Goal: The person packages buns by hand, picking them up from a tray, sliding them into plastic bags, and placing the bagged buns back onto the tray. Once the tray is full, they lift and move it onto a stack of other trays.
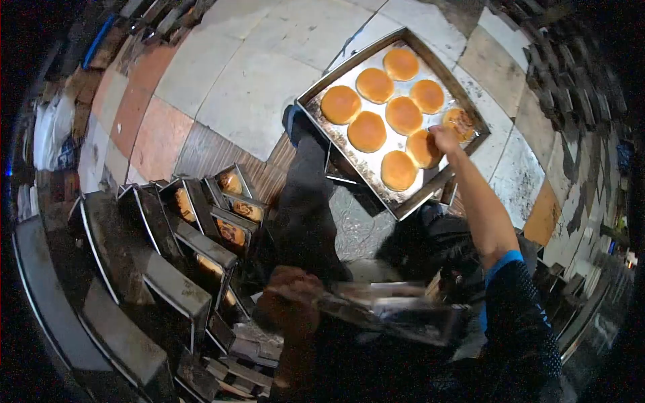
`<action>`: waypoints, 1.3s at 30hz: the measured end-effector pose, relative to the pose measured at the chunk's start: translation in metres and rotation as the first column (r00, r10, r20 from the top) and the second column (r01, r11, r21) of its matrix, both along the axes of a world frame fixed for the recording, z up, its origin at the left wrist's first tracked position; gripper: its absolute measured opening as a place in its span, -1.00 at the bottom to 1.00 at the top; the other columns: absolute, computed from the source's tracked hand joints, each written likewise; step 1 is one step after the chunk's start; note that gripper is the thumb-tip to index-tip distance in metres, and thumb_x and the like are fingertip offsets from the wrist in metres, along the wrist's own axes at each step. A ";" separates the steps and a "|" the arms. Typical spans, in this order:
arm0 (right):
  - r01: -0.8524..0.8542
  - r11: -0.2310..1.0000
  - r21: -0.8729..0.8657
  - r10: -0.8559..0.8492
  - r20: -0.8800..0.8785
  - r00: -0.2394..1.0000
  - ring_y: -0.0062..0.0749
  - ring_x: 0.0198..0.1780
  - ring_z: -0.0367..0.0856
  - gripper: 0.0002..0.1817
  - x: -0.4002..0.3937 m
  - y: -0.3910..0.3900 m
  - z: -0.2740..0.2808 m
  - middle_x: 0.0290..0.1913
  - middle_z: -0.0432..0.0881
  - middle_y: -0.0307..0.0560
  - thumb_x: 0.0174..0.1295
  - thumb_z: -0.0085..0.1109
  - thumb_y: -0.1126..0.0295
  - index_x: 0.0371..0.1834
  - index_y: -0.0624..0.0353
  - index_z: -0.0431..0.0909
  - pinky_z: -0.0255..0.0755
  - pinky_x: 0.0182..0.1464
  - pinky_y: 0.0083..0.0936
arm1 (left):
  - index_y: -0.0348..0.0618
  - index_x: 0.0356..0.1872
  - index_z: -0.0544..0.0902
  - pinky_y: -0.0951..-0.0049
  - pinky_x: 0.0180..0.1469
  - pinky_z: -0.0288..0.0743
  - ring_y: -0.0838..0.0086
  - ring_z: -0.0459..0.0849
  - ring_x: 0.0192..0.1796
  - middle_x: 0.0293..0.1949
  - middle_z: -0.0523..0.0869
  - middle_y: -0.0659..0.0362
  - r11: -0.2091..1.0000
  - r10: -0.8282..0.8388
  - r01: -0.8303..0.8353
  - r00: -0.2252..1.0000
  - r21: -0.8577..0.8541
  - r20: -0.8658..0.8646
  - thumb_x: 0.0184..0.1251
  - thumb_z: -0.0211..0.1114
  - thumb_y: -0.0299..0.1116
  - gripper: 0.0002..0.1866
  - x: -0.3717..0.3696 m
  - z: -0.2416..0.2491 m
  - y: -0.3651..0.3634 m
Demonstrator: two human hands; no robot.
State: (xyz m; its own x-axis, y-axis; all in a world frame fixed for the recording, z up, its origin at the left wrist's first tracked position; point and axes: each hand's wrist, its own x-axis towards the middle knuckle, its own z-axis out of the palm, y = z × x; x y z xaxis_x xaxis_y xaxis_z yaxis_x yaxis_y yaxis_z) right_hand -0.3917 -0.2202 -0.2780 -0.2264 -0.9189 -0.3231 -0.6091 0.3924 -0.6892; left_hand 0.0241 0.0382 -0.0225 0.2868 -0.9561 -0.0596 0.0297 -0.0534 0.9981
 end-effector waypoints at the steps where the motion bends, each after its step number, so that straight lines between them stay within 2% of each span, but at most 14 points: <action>1: 0.055 0.978 0.200 -0.058 0.012 0.998 -0.24 -0.34 0.67 -0.60 0.006 -0.015 0.016 -0.40 0.69 0.07 0.27 0.06 0.17 -0.36 0.35 0.66 0.49 -0.20 -0.27 | -0.38 -0.22 0.59 0.42 -0.42 0.64 0.43 0.63 -0.38 -0.35 0.60 0.05 0.976 0.191 -0.210 0.954 -0.058 -0.231 0.41 0.26 -0.22 -0.68 -0.019 -0.008 0.005; 5: 0.088 0.893 0.442 -0.066 -0.065 0.996 -0.32 -0.41 0.65 -0.55 0.017 -0.031 0.011 -0.43 0.68 0.02 0.18 0.10 0.16 -0.30 0.47 0.64 0.49 -0.33 -0.31 | -0.41 -0.18 0.57 0.34 -0.39 0.66 0.39 0.63 -0.36 -0.30 0.58 0.04 0.987 0.155 -0.108 0.851 0.121 -0.502 0.35 0.32 -0.26 -0.68 -0.012 0.013 -0.003; 8: -0.164 0.967 -0.194 0.040 -0.523 0.851 0.31 -0.37 0.60 -0.59 0.042 0.025 0.025 -0.47 0.60 0.38 0.38 -0.05 0.18 -0.31 0.39 0.58 0.45 -0.26 0.01 | -0.42 -0.13 0.56 0.29 -0.31 0.67 0.35 0.64 -0.33 -0.23 0.56 0.00 0.988 -0.135 0.101 0.938 -0.121 -0.320 0.29 0.37 -0.35 -0.69 -0.004 0.003 -0.004; 11: -0.035 0.990 -0.135 -0.024 -0.417 0.909 0.41 -0.28 0.57 -0.58 0.077 0.057 0.070 -0.42 0.58 0.45 0.44 -0.11 0.18 -0.29 0.38 0.53 0.41 -0.22 0.09 | -0.42 -0.15 0.57 0.24 -0.20 0.67 0.34 0.62 -0.32 -0.30 0.58 -0.02 0.992 0.003 -0.057 0.903 -0.113 -0.430 0.27 0.38 -0.39 -0.72 -0.013 0.008 -0.001; 14: -0.039 0.971 -0.237 -0.050 -0.359 0.932 0.39 -0.27 0.58 -0.60 0.035 0.045 0.038 -0.40 0.57 0.46 0.44 -0.13 0.21 -0.28 0.38 0.53 0.43 -0.20 0.05 | -0.40 -0.22 0.59 0.28 -0.14 0.63 0.37 0.60 -0.34 -0.35 0.62 0.02 0.998 0.070 -0.070 0.997 -0.006 0.044 0.28 0.38 -0.34 -0.73 -0.019 0.014 0.000; 16: -0.028 0.997 -0.070 0.014 -0.191 0.982 -0.14 -0.46 0.59 -0.62 -0.044 0.026 -0.051 -0.51 0.61 -0.04 0.44 -0.20 0.27 -0.29 0.36 0.55 0.48 -0.29 -0.25 | -0.34 -0.29 0.61 0.38 -0.15 0.57 0.42 0.60 -0.31 -0.36 0.67 0.08 0.954 0.299 -0.241 0.753 0.177 -0.586 0.28 0.40 -0.25 -0.70 -0.024 0.018 -0.004; 18: -0.050 0.865 -0.498 -0.047 -0.181 0.982 -0.41 -0.42 0.54 -0.63 -0.060 0.013 -0.044 -0.45 0.58 -0.20 0.43 -0.23 0.31 -0.30 0.32 0.55 0.45 -0.29 -0.38 | -0.33 -0.31 0.63 0.43 -0.20 0.55 0.46 0.60 -0.33 -0.35 0.67 0.10 0.978 0.207 -0.192 0.930 0.081 -0.305 0.30 0.38 -0.24 -0.71 -0.018 0.015 -0.009; 20: 0.345 0.937 0.054 -0.347 0.031 0.938 -0.05 -0.09 0.67 -0.58 -0.087 0.003 -0.018 -0.12 0.67 0.25 0.43 -0.22 0.25 -0.12 0.38 0.58 0.49 -0.02 -0.16 | -0.31 -0.33 0.64 0.48 -0.25 0.54 0.49 0.61 -0.35 -0.35 0.68 0.12 0.990 0.129 -0.131 0.991 0.045 0.032 0.31 0.36 -0.23 -0.72 -0.017 0.019 -0.012; 22: 0.458 0.888 -0.043 -0.415 0.357 0.837 -0.24 -0.08 0.66 -0.65 -0.015 0.025 0.106 -0.11 0.69 0.09 0.41 -0.16 0.28 -0.07 0.30 0.58 0.51 -0.03 -0.23 | -0.31 -0.32 0.66 0.53 -0.40 0.50 0.54 0.60 -0.47 -0.44 0.66 0.17 0.963 0.215 -0.131 0.901 0.237 -0.377 0.35 0.30 -0.25 -0.73 -0.022 0.029 -0.018; 24: 0.523 0.839 0.150 -0.461 0.708 0.536 -0.29 -0.08 0.68 -0.70 -0.005 0.040 0.161 -0.11 0.69 -0.02 0.38 -0.09 0.26 -0.08 0.19 0.59 0.54 -0.05 -0.28 | -0.33 -0.31 0.67 0.54 -0.47 0.46 0.56 0.56 -0.54 -0.49 0.64 0.19 0.959 0.260 -0.199 0.898 0.201 -0.355 0.36 0.29 -0.26 -0.74 -0.030 0.017 -0.016; 28: 0.139 0.972 0.187 -0.193 0.981 0.030 -0.34 0.05 0.64 -0.63 0.038 0.143 0.280 0.00 0.66 -0.03 0.23 0.22 0.24 0.03 0.22 0.56 0.54 0.10 -0.30 | -0.39 -0.24 0.67 0.59 -0.58 0.34 0.62 0.49 -0.65 -0.55 0.61 0.23 0.922 0.315 -0.279 0.944 0.269 -0.101 0.38 0.26 -0.30 -0.73 -0.034 0.039 -0.031; 32: -0.284 0.955 0.085 0.010 0.948 0.317 -0.43 0.12 0.59 -0.43 0.093 0.229 0.350 0.10 0.63 -0.09 0.13 0.36 0.42 0.23 0.33 0.45 0.40 0.22 -0.48 | -0.36 -0.12 0.64 0.64 -0.59 0.27 0.70 0.41 -0.64 -0.49 0.62 0.29 0.984 0.126 -0.116 0.990 0.133 -0.067 0.38 0.32 -0.36 -0.76 -0.048 0.041 -0.014; 36: -0.241 0.951 0.195 -0.097 0.926 0.365 -0.46 0.11 0.60 -0.50 0.099 0.297 0.360 0.12 0.61 -0.05 0.25 0.23 0.48 0.25 0.39 0.40 0.41 0.22 -0.53 | -0.31 -0.13 0.65 0.68 -0.64 0.27 0.75 0.42 -0.60 -0.49 0.59 0.32 0.980 0.000 0.019 0.996 0.196 -0.095 0.37 0.34 -0.35 -0.78 -0.025 0.074 0.031; 39: -0.066 0.978 0.199 -0.203 0.977 -0.062 -0.35 0.24 0.54 -0.40 0.093 0.325 0.383 0.21 0.55 0.00 0.22 0.27 0.50 0.32 0.41 0.31 0.41 0.31 -0.39 | -0.29 -0.14 0.65 0.68 -0.67 0.26 0.75 0.41 -0.61 -0.50 0.59 0.31 0.977 0.136 -0.109 0.981 0.185 -0.139 0.40 0.32 -0.30 -0.77 -0.017 0.088 0.052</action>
